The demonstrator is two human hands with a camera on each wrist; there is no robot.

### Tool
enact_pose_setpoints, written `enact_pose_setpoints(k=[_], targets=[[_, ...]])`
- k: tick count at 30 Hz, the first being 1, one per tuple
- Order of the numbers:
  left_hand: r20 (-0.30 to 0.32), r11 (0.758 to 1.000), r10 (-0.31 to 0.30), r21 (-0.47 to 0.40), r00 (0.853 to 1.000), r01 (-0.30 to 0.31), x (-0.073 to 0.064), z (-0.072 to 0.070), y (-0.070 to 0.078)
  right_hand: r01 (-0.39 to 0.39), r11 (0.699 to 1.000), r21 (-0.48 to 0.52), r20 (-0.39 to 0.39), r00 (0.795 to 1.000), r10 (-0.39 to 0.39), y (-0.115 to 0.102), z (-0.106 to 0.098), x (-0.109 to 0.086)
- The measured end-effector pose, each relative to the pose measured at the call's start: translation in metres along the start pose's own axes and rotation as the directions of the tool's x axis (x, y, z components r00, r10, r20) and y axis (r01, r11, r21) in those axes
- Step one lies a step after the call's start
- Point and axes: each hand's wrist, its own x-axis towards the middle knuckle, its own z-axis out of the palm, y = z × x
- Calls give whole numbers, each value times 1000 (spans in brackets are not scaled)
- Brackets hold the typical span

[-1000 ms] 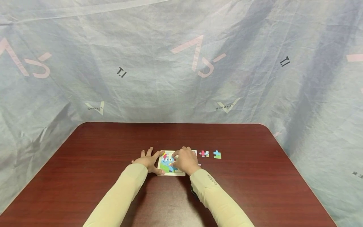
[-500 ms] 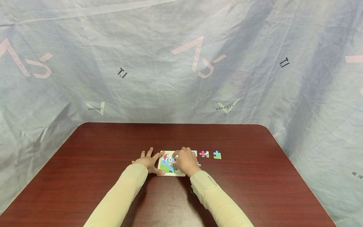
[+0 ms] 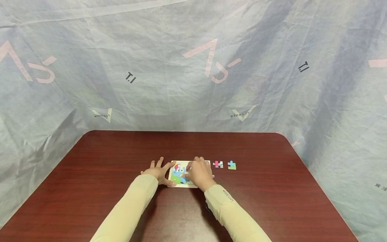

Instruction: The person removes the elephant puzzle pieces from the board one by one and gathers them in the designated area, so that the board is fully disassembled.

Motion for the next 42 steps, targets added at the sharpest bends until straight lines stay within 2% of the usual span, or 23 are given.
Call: enact_pose_setpoints(k=[9,23,28,33,36,42], targets=[[3,1000,1,1,1000,-1,0,0,0,-21,1000,20,20,1000,21,0,1,2],[3,1000,0,-2,1000,0,3,2,-3,33,999,20,0,999,-33,0,0,2],[25,1000,-13,9,1000,13,14,7,-7,36,998,53,-4,999,-36,3,-1,1],[23,999,-26,26,999,26,37,21,-16,55,997,52,-10,998,-55,6,1,2],[16,999,-30,44,999,29,45,27,-20,76,996,43,-18,997,-76,8,2,3],[17,999,-28,36,999,27,48,29,-21,125,992,18,-34,992,-124,10,1,4]])
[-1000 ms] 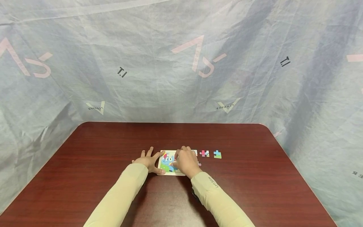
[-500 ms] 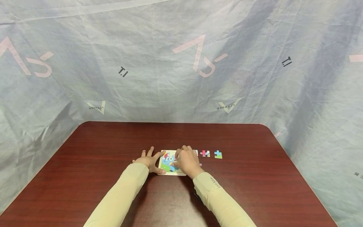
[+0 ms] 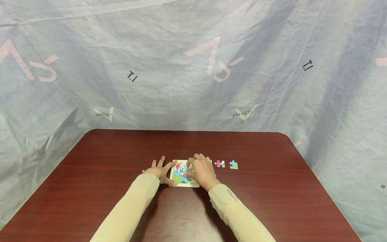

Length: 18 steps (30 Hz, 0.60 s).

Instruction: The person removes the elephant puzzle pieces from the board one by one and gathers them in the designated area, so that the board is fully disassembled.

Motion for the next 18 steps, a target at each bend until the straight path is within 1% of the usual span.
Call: enact_pose_setpoints(k=[2,5,9,11,12,13,15,18], targets=[[4,1000,1,1,1000,-1,-2,-1,0,-2,1000,3,16,1000,2,1,-1,0],[5,1000,3,3,1000,-3,-5,-3,0,-28,999,19,62,998,26,2,-2,0],[6,1000,10,8,1000,-10,-16,-10,4,-83,995,64,132,989,73,4,-3,1],[9,1000,11,-1,1000,-11,-24,-16,7,-100,992,79,154,984,87,5,-3,2],[14,1000,11,-5,1000,-11,-26,-17,8,-107,990,88,161,983,92,5,-3,3],[6,1000,16,-2,1000,-16,-24,-15,6,-108,990,91,164,982,93,5,-3,3],[2,1000,15,-9,1000,-15,-32,-20,10,-111,990,85,164,982,96,5,-4,5],[-9,1000,18,-2,1000,-18,-37,-22,13,-107,991,77,157,983,94,4,-6,6]])
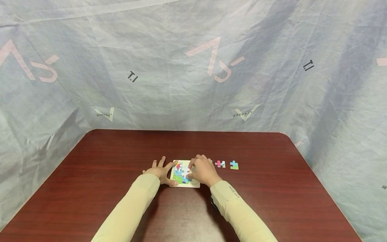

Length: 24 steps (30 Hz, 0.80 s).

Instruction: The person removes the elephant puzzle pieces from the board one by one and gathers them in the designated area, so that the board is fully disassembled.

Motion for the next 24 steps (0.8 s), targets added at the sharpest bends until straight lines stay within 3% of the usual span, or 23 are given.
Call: enact_pose_setpoints(k=[2,13,19,24], targets=[[7,1000,-4,-6,1000,4,-8,-5,5,3,1000,-7,-2,1000,-3,-1,-1,1],[24,1000,1,-18,1000,0,1,-1,0,59,998,-19,-33,998,-60,-2,-3,0],[24,1000,0,-25,1000,1,-1,-2,2,144,983,-111,-71,986,-153,2,-2,-1],[12,1000,-3,-22,1000,4,-5,-4,3,221,947,-233,-106,962,-251,4,-2,-2]])
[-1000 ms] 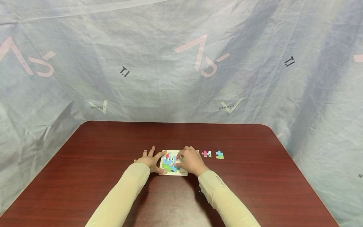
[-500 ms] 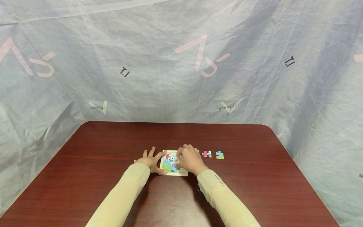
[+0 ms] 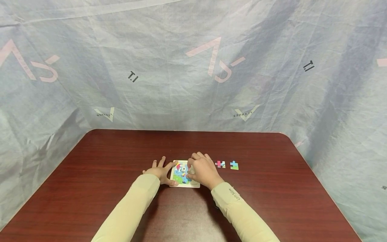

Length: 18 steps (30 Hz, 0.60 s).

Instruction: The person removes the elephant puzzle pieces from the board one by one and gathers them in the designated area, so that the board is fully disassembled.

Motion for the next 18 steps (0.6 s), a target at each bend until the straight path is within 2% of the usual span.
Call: enact_pose_setpoints(k=[4,9,18], targets=[[-6,1000,0,6,1000,1,1,1,-1,31,998,-60,-30,999,-33,0,0,-1],[11,1000,-3,2,1000,3,8,5,-5,30,995,-93,-39,999,-33,0,0,-1],[16,1000,-5,-2,1000,5,14,8,-7,-22,999,-41,-7,1000,22,4,-3,-1]])
